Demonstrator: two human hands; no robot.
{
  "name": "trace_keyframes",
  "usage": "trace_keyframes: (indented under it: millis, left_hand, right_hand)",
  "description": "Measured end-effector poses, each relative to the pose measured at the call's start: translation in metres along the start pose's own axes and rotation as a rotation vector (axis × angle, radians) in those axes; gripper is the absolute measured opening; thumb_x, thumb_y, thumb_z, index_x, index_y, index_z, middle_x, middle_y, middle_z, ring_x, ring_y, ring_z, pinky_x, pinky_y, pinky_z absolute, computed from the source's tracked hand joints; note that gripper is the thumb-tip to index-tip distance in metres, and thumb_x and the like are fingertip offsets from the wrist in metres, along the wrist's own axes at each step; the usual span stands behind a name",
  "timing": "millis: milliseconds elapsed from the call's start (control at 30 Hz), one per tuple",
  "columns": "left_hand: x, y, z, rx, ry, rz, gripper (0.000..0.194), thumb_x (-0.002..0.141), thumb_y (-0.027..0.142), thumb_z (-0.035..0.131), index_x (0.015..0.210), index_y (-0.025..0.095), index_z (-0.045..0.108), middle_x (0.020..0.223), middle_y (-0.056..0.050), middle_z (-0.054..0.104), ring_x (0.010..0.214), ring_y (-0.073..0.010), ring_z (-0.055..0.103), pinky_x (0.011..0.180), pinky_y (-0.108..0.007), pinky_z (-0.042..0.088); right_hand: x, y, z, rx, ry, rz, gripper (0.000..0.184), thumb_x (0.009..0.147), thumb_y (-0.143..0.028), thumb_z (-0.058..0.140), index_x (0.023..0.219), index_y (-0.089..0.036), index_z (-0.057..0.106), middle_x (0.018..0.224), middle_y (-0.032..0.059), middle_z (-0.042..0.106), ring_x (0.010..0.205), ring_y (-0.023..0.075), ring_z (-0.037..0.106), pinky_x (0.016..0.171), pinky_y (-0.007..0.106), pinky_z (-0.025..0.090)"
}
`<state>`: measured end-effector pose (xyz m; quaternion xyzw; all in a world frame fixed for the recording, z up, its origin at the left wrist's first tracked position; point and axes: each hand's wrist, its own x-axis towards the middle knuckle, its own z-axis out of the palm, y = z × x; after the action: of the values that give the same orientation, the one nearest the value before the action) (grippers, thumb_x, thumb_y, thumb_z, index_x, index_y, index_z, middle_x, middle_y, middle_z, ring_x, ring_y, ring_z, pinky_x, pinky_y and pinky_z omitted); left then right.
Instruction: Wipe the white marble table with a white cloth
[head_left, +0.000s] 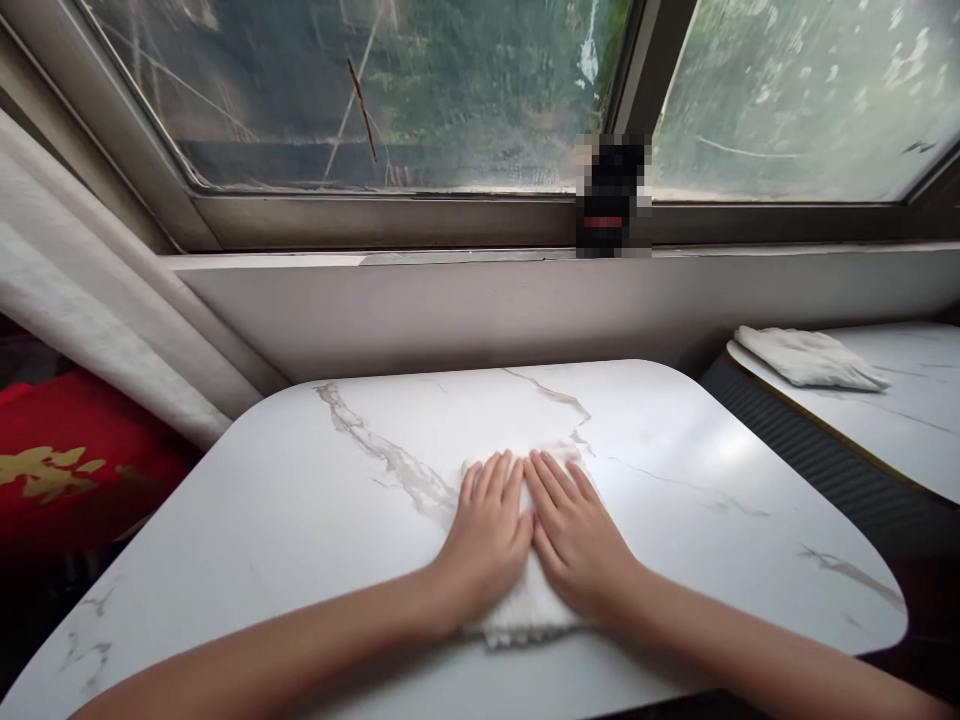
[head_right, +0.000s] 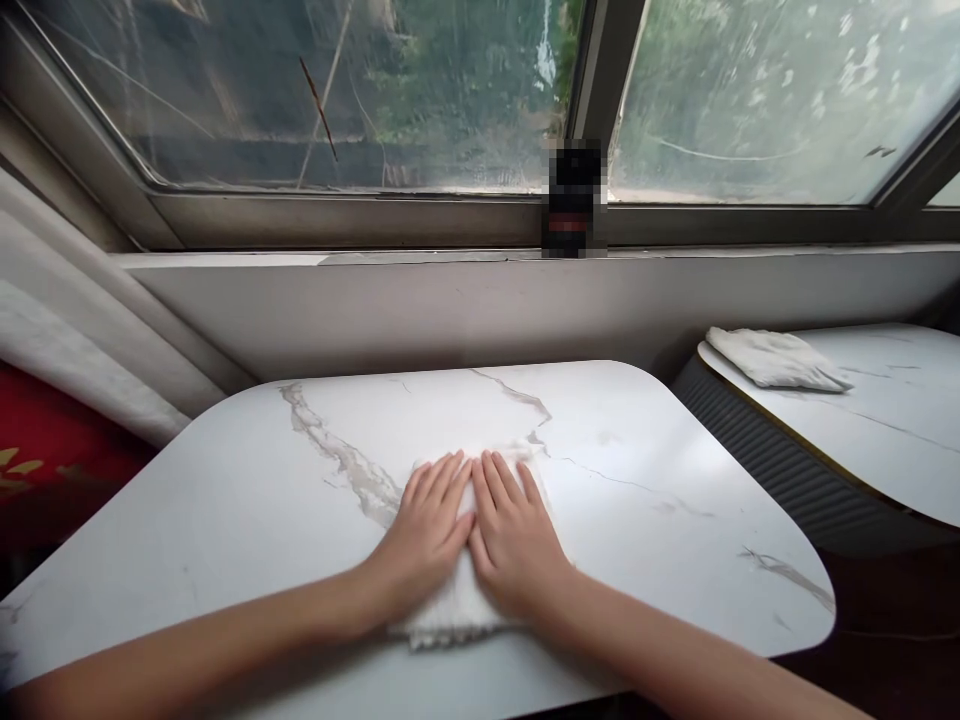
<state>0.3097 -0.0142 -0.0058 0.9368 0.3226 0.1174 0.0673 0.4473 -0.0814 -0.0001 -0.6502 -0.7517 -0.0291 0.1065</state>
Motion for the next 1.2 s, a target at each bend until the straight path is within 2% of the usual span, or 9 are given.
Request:
trace_keyframes:
  millis: [133, 233, 333, 467, 633, 733, 833, 1033, 1200]
  left_hand:
    - [0.057, -0.045, 0.005, 0.029, 0.109, -0.138, 0.047, 0.094, 0.024, 0.028, 0.137, 0.009, 0.038, 0.145, -0.01, 0.036, 0.134, -0.0208, 0.029, 0.112, -0.041, 0.018]
    - [0.096, -0.082, 0.005, 0.044, 0.161, -0.177, 0.045, 0.093, 0.023, 0.03, 0.134, 0.009, 0.042, 0.141, -0.011, 0.042, 0.131, -0.0208, 0.034, 0.112, -0.04, 0.019]
    - [0.124, -0.111, 0.004, 0.046, 0.166, -0.19, 0.044, 0.092, 0.023, 0.03, 0.132, 0.012, 0.044, 0.141, -0.009, 0.042, 0.132, -0.0206, 0.033, 0.112, -0.04, 0.018]
    - [0.142, -0.128, 0.004, 0.042, 0.162, -0.226, 0.043, 0.093, 0.023, 0.03, 0.132, 0.013, 0.044, 0.141, -0.009, 0.042, 0.133, -0.0221, 0.031, 0.112, -0.042, 0.016]
    - [0.141, -0.123, 0.004, 0.047, 0.159, -0.247, 0.043, 0.093, 0.024, 0.031, 0.133, 0.013, 0.043, 0.142, -0.009, 0.041, 0.133, -0.0218, 0.031, 0.112, -0.043, 0.015]
    - [0.128, -0.114, 0.003, 0.052, 0.149, -0.266, 0.044, 0.094, 0.025, 0.029, 0.134, 0.012, 0.042, 0.143, -0.01, 0.039, 0.134, -0.0216, 0.029, 0.112, -0.043, 0.015]
    - [0.099, -0.101, 0.001, 0.069, 0.146, -0.244, 0.045, 0.094, 0.024, 0.028, 0.135, 0.01, 0.04, 0.144, -0.011, 0.038, 0.135, -0.0222, 0.028, 0.113, -0.043, 0.015]
    - [-0.004, -0.062, -0.012, 0.067, 0.11, -0.104, 0.046, 0.095, 0.026, 0.029, 0.137, 0.011, 0.037, 0.146, -0.01, 0.034, 0.136, -0.0223, 0.025, 0.113, -0.046, 0.015]
    - [-0.087, -0.035, -0.03, 0.062, 0.073, -0.046, 0.05, 0.094, 0.024, 0.032, 0.143, 0.014, 0.027, 0.149, -0.008, 0.028, 0.138, -0.0232, 0.019, 0.113, -0.047, 0.017]
  right_hand:
    - [0.077, 0.016, 0.012, 0.0, 0.021, 0.056, 0.054, 0.09, -0.023, 0.028, 0.141, -0.006, 0.034, 0.146, 0.0124, 0.033, 0.136, 0.0246, 0.027, 0.11, 0.045, 0.02]
    - [0.131, 0.027, 0.025, 0.022, 0.038, 0.081, 0.054, 0.091, -0.024, 0.025, 0.141, -0.006, 0.032, 0.147, 0.0122, 0.032, 0.136, 0.0229, 0.025, 0.111, 0.045, 0.016]
    - [0.169, 0.034, 0.035, 0.038, 0.047, 0.103, 0.053, 0.091, -0.023, 0.026, 0.141, -0.005, 0.031, 0.147, 0.0123, 0.031, 0.137, 0.0222, 0.024, 0.111, 0.044, 0.015]
    - [0.191, 0.04, 0.04, 0.025, 0.078, 0.125, 0.052, 0.091, -0.023, 0.027, 0.14, -0.006, 0.034, 0.147, 0.0127, 0.034, 0.136, 0.024, 0.024, 0.11, 0.042, 0.016]
    - [0.189, 0.041, 0.04, 0.006, 0.091, 0.119, 0.051, 0.091, -0.022, 0.029, 0.14, -0.008, 0.035, 0.147, 0.0127, 0.033, 0.136, 0.0249, 0.025, 0.11, 0.04, 0.016]
    - [0.178, 0.034, 0.035, 0.023, 0.068, 0.12, 0.051, 0.091, -0.022, 0.028, 0.14, -0.01, 0.035, 0.147, 0.0107, 0.034, 0.136, 0.0234, 0.026, 0.11, 0.039, 0.016]
    - [0.153, 0.019, 0.03, 0.052, 0.049, 0.111, 0.051, 0.091, -0.023, 0.028, 0.141, -0.01, 0.035, 0.147, 0.0108, 0.032, 0.137, 0.0232, 0.024, 0.111, 0.039, 0.015]
    - [0.059, -0.035, 0.022, 0.275, 0.014, 0.082, 0.055, 0.091, -0.029, 0.029, 0.143, -0.013, 0.029, 0.15, 0.0074, 0.024, 0.14, 0.0188, 0.014, 0.113, 0.042, 0.01]
    - [-0.007, -0.079, 0.017, 0.518, -0.019, -0.029, 0.066, 0.089, -0.034, 0.038, 0.148, -0.021, 0.012, 0.153, 0.0024, 0.013, 0.14, 0.0206, 0.005, 0.114, 0.048, 0.002]
